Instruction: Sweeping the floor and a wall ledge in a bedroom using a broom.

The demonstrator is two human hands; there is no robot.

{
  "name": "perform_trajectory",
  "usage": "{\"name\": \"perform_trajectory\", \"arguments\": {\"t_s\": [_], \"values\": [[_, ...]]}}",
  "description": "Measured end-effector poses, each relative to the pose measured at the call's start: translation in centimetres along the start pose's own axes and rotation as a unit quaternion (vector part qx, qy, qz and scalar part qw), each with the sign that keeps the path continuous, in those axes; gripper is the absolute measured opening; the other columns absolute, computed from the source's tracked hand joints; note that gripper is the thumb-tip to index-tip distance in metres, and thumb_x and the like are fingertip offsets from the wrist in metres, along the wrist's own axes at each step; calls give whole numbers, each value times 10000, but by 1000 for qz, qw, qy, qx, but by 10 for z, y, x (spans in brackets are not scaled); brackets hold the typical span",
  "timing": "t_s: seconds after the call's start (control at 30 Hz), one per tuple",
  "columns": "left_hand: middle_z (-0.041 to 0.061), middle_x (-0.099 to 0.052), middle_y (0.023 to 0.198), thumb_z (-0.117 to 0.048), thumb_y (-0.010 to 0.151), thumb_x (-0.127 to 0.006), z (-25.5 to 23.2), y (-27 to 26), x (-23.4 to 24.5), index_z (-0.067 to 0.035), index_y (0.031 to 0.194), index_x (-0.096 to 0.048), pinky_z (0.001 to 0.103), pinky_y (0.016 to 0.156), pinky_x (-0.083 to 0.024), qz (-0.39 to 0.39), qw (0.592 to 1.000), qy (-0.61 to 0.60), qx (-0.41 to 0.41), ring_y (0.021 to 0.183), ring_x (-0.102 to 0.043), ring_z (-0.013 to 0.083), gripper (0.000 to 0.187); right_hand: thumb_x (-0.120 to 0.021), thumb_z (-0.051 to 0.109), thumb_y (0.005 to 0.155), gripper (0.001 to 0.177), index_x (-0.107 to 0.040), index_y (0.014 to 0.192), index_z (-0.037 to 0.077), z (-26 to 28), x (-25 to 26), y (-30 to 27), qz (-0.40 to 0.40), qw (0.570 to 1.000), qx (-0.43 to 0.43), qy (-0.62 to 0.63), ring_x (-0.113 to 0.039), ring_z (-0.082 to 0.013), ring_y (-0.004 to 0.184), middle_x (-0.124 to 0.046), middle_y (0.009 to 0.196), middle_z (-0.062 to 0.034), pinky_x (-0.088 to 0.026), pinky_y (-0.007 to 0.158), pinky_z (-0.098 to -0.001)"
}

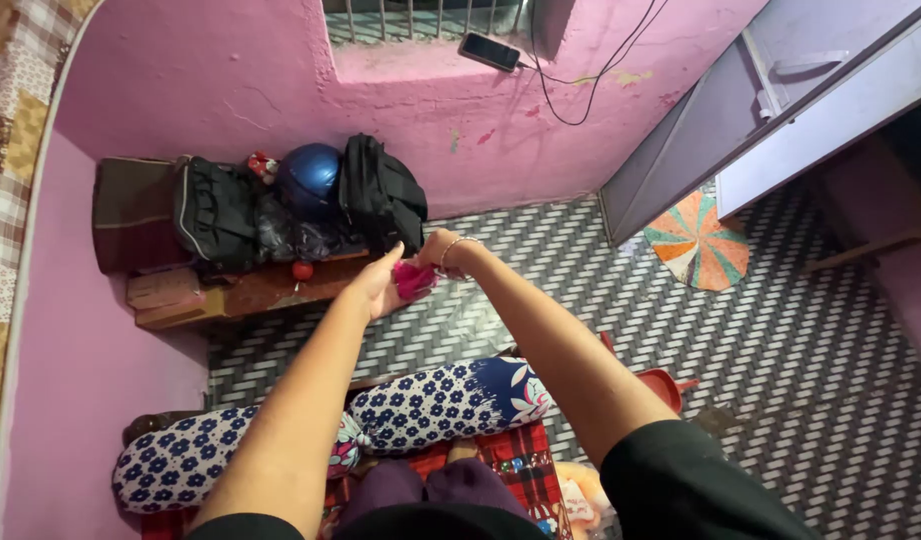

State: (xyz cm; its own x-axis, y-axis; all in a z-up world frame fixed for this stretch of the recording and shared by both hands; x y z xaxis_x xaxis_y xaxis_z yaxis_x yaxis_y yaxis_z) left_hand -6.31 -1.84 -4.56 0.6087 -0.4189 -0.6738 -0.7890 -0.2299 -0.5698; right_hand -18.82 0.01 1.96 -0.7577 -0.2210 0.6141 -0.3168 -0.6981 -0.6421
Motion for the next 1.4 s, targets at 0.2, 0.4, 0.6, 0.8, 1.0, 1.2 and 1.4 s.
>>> {"name": "perform_trajectory", "arguments": {"t_s": [0.2, 0.4, 0.6, 0.8, 1.0, 1.2, 1.4], "values": [[201, -687, 1177, -227, 1053, -440, 2, 19, 7, 7, 1203, -606, 562, 864, -601, -26, 999, 24, -20, 1023, -696, 371, 323, -690, 320, 911, 284, -787, 834, 64, -21, -39, 98, 16, 979, 163, -124, -701, -208, 568, -720, 688, -77, -568, 547, -371], [186, -676, 1155, -166, 1044, -542, 7, 51, 31, 3, 1206, -604, 525, 877, -613, 22, 999, -12, -31, 1024, -693, 334, 242, -806, 145, 684, 110, -841, 785, 170, -32, -24, 119, -74, 965, 247, 44, -742, -124, 725, -803, 805, 1, -597, 726, -305], [153, -683, 1167, -173, 1029, -557, 1, 27, 18, -20, 1227, -606, 486, 905, -614, 39, 999, 11, -14, 1022, -705, 291, 255, -812, 209, 853, 221, -767, 1059, 143, -26, -2, 52, -12, 989, 46, 138, -557, -177, 551, -654, 696, -14, -501, 498, -379], [156, -673, 1186, -151, 998, -552, -14, -6, -9, -12, 1278, -586, 473, 897, -611, 58, 994, 84, 40, 1013, -695, 291, 315, -654, 266, 895, 256, -753, 1128, 300, 6, 4, -48, 178, 932, 28, 314, -437, -99, 469, -498, 582, 28, -356, 408, -295], [134, -678, 1163, -137, 989, -523, -38, -15, -10, -90, 1266, -602, 467, 914, -600, 63, 997, 32, -39, 1034, -693, 290, 291, -445, 685, 978, 594, -634, 826, 143, -17, -29, -6, 270, 887, -35, 372, -409, -111, 426, -492, 535, 6, -251, 373, -275], [126, -699, 1134, -19, 985, -520, -72, -3, 38, -54, 1161, -631, 474, 898, -636, -17, 973, -97, -207, 1073, -729, 341, 211, -495, 657, 996, 703, -787, 961, 18, -1, -26, -50, 284, 919, 10, 275, -372, -81, 418, -495, 530, 19, -261, 392, -268], [71, -688, 1073, -29, 958, -560, -55, -17, 35, -67, 1159, -634, 489, 726, -637, -122, 978, 67, -158, 905, -721, 266, 217, -594, 326, 906, 281, -794, 986, 144, 22, -19, -87, 350, 907, 41, 229, -400, -71, 439, -769, 766, 38, -273, 370, -255]]}}
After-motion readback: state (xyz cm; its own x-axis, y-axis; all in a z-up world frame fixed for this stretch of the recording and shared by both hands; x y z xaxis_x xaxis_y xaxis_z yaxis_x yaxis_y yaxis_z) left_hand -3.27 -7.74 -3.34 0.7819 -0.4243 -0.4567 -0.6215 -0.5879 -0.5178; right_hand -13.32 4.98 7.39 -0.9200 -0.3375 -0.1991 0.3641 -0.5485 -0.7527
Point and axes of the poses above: each hand's wrist, its own y-axis towards the middle knuckle, its own x-axis out of the back of the hand, z = x × y, the point moved 8 cm from there along y, towards the middle knuckle
